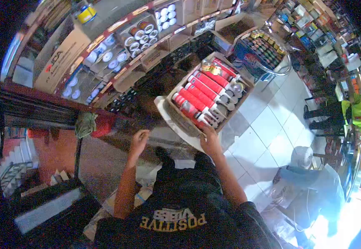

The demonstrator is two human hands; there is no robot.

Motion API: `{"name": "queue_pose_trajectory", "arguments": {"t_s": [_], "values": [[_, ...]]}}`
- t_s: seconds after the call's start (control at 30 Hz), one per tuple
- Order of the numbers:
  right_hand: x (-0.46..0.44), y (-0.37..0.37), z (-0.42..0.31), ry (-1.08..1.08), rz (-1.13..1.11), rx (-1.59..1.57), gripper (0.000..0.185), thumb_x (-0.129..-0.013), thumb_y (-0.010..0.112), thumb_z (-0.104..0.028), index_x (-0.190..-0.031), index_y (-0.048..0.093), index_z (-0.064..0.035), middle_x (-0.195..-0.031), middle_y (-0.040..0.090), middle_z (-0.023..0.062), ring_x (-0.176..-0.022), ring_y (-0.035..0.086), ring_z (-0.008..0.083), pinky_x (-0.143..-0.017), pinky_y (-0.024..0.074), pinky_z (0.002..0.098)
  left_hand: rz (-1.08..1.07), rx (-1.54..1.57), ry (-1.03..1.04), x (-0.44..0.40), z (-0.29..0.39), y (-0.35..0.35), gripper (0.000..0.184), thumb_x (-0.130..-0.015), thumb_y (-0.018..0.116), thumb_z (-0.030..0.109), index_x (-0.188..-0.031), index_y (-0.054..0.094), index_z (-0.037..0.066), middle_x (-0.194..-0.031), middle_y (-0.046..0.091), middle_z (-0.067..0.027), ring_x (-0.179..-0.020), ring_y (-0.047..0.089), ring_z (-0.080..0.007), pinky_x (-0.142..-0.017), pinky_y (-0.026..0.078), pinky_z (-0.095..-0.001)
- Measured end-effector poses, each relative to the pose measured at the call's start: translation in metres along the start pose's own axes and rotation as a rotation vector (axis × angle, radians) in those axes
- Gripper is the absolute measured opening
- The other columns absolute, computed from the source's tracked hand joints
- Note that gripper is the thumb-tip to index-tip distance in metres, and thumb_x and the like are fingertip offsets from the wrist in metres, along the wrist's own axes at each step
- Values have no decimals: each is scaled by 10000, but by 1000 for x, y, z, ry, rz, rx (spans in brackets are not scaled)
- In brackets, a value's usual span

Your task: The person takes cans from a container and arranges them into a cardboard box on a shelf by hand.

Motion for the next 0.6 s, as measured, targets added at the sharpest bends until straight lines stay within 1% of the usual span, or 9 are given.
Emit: {"name": "queue_pose_trajectory", "arguments": {"t_s": [0.07,0.23,0.3,0.37,0.4,0.43,0.5,0.57,0.6], "values": [[-13,-29,11,-15,-20,9,323,-850,590,-29,-1170,635,-4,-1175,626,254,-1139,578,442,-988,475,465,-37,188,-14,7,19,40,222,-980,600,164,-1135,668,21,-1021,720,-102,-927,688,-183,-822,520,-305],[-44,-81,90,-2,-14,9,314,-859,591,-45,-1169,612,-2,-1150,624,250,-1069,612,428,-925,502,455,-153,322,-27,5,79,149,232,-989,596,165,-1136,661,-3,-1027,703,-79,-955,663,-154,-837,511,-297],[-59,-95,121,44,12,-12,313,-868,607,-59,-1176,611,-4,-1140,630,236,-1041,637,396,-900,511,446,-255,357,-32,-9,104,190,269,-997,605,209,-1140,657,-12,-1002,692,-69,-947,642,-132,-842,505,-295],[-74,-113,146,224,40,-75,328,-867,637,-85,-1183,613,-6,-1135,633,226,-1033,654,369,-885,518,444,-304,403,-33,-31,119,232,283,-997,610,228,-1144,657,-9,-998,691,-65,-941,639,-128,-836,505,-293],[-80,-124,151,247,44,-47,345,-870,647,-110,-1203,621,-24,-1152,650,221,-1029,673,349,-879,528,432,-349,454,-32,-44,128,253,297,-996,615,247,-1147,658,-5,-994,689,-60,-935,636,-124,-830,504,-292],[-87,-131,160,252,48,-48,345,-870,647,-110,-1203,621,-24,-1152,650,221,-1029,673,349,-879,528,432,-367,351,76,-58,151,266,305,-982,629,243,-1160,651,-3,-992,691,-52,-934,635,-119,-815,507,-290],[-102,-142,176,246,84,-59,409,-866,639,-118,-1264,597,-36,-1188,657,224,-1010,687,356,-871,536,425,-375,257,158,-82,188,291,310,-963,637,216,-1172,639,-14,-1000,700,-61,-925,649,-128,-797,516,-297],[-119,-151,185,251,68,-49,465,-863,626,-116,-1317,562,-38,-1207,659,230,-985,697,358,-866,539,425,-405,302,146,-106,206,321,335,-947,651,219,-1193,629,-8,-1008,706,-79,-906,661,-142,-783,523,-305],[-127,-153,195,277,75,-99,486,-871,633,-129,-1344,553,-56,-1209,663,205,-988,697,330,-863,539,407,-431,351,136,-118,213,334,363,-931,664,222,-1214,619,-1,-1015,713,-96,-888,673,-156,-769,530,-314]]}}
Point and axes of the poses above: each hand's wrist, its own x-axis away from the middle knuckle, its own y-axis out of the palm, z = x × y, the point moved 6 cm from there along -x, towards the middle knuckle
